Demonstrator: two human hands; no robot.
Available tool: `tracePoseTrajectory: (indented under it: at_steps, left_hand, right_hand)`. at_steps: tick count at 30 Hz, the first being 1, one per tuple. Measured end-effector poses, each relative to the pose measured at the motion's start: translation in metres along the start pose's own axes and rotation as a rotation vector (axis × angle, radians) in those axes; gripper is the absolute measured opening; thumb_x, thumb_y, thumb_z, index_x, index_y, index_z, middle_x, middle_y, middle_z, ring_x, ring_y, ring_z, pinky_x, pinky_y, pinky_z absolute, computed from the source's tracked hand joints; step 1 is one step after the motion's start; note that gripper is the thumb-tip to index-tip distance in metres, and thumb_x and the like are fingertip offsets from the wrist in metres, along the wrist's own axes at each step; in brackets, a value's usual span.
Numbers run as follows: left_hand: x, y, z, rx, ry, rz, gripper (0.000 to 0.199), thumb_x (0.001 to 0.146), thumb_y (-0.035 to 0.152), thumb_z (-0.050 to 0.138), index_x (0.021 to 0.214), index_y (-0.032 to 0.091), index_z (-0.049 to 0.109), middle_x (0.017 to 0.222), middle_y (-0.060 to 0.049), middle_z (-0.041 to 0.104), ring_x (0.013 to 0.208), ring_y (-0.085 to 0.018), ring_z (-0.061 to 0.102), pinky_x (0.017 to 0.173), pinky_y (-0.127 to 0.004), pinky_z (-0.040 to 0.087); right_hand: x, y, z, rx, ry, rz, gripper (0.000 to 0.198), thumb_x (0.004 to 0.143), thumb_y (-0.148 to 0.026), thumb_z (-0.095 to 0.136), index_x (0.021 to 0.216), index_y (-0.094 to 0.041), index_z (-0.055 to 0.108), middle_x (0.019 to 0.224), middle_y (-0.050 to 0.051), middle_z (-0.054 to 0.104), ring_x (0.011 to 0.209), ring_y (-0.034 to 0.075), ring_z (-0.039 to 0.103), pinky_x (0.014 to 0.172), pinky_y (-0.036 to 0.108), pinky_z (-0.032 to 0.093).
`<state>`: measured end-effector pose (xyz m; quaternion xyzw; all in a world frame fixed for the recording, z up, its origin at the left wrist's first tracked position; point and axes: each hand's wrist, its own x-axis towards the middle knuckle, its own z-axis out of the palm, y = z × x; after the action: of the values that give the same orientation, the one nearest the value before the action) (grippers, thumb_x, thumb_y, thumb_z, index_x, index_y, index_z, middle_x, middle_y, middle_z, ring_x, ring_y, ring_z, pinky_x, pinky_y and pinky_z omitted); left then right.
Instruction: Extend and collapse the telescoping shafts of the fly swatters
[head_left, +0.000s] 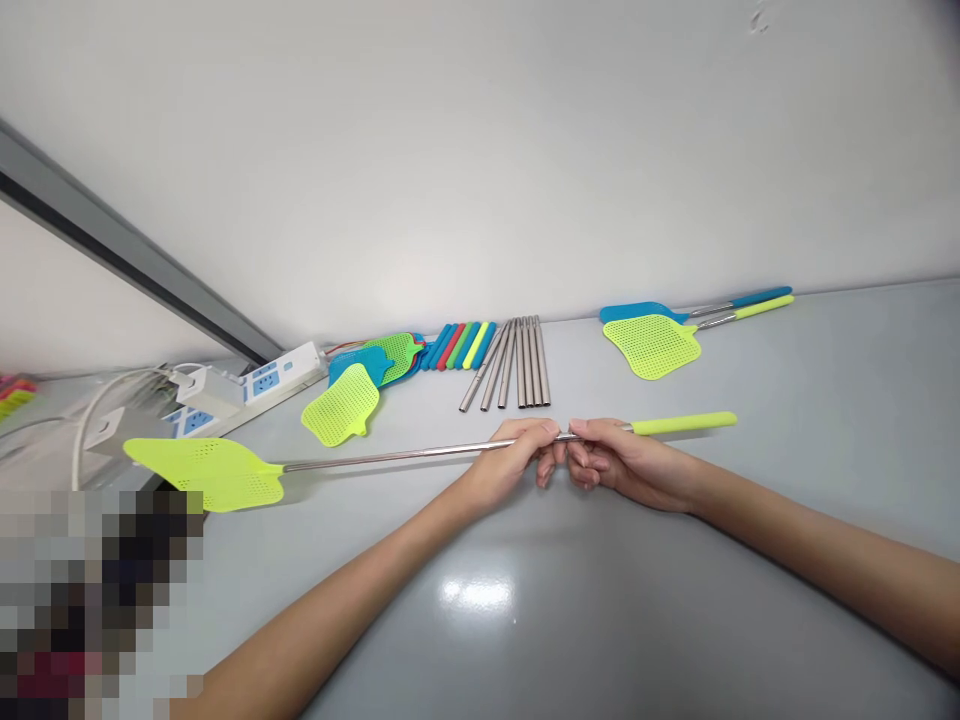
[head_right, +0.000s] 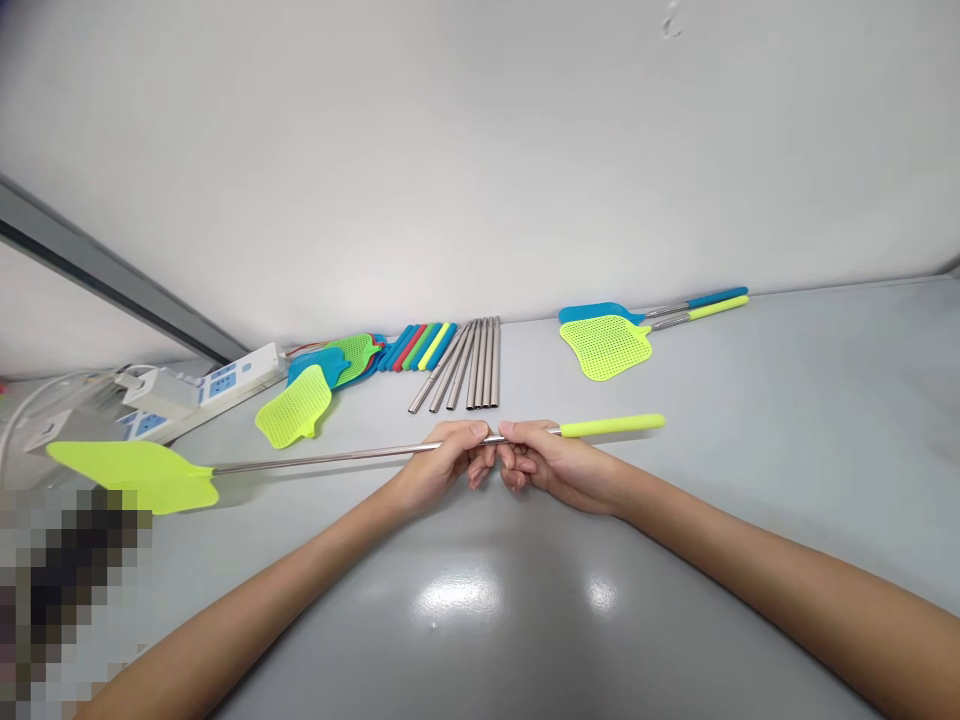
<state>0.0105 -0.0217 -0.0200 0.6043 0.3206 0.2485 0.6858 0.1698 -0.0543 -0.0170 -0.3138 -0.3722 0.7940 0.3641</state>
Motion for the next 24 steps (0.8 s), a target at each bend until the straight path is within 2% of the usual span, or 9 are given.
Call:
tracePoseTrajectory:
  at_steps: [12,18,24]
  left_hand:
    - [-0.0002,0.0024,0.0003,0.026,-0.002,-0.002,0.034,0.081,0.031,0.034,0.056,0.014,0.049,0.044,0.002,0.043,0.046,-0.009,0.042,0.053,-0.023,0.035]
    - [-0.0018,0.0049,0.0012,0.065,0.001,-0.015,0.04,0.082,0.034,0.033,0.048,0.015,0.044,0.035,0.005,0.03,0.037,-0.007,0.035,0.047,-0.022,0.029]
    - [-0.002,0.0068,0.0019,0.06,0.015,-0.019,0.042,0.082,0.035,0.034,0.045,0.016,0.041,0.034,0.005,0.031,0.036,-0.008,0.034,0.046,-0.023,0.028]
  right_hand:
    - [0.0,0.0012,-0.0011,0.015,-0.01,-0.009,0.037,0.083,-0.036,0.038,0.054,-0.015,0.048,0.049,-0.004,0.028,0.053,0.01,0.039,0.059,0.025,0.031]
    - [0.0002,0.0032,-0.0025,0.016,-0.012,0.0,0.04,0.082,-0.042,0.037,0.056,-0.014,0.05,0.048,-0.005,0.024,0.052,0.01,0.038,0.058,0.025,0.031]
    - [-0.0012,0.0019,-0.0007,-0.009,-0.018,-0.001,0.043,0.08,-0.048,0.036,0.058,-0.015,0.051,0.049,-0.005,0.027,0.052,0.01,0.036,0.057,0.025,0.03]
